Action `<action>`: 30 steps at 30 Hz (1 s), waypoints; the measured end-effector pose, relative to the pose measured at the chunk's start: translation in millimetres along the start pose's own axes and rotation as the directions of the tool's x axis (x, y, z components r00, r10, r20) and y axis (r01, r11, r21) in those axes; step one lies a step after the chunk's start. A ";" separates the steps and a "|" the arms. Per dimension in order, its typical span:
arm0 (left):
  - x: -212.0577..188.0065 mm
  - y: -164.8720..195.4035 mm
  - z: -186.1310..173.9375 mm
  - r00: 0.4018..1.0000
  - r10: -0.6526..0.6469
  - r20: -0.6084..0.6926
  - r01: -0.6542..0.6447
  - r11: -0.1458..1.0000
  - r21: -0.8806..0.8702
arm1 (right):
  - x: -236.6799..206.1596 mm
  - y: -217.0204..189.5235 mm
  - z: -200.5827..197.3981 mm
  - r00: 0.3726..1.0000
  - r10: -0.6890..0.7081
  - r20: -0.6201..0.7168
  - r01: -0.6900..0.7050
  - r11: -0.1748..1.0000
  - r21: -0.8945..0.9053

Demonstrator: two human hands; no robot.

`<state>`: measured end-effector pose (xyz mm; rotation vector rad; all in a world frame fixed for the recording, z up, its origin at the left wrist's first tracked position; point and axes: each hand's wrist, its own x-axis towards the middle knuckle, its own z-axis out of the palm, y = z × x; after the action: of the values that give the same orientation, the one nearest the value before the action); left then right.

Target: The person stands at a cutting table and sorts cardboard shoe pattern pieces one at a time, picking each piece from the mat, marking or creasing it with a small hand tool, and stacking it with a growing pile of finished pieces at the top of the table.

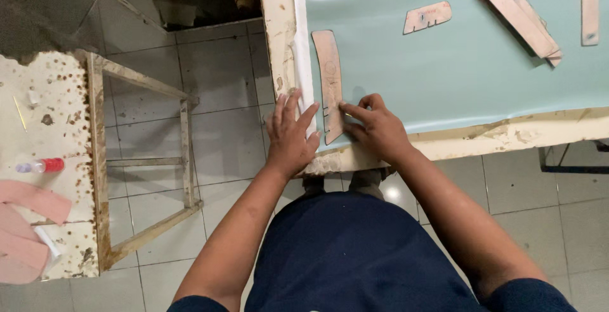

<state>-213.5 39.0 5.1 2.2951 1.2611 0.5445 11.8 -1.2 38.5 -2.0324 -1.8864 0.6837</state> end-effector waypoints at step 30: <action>3.7 -5.4 -20.1 1.000 -0.015 0.021 0.016 0.998 -0.064 | 5.4 -17.2 -13.6 1.000 0.000 0.030 0.001 0.999 -0.043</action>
<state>-226.2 48.9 18.8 2.2309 1.2331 0.5473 4.4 7.4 58.0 -2.0587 -1.9351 0.6826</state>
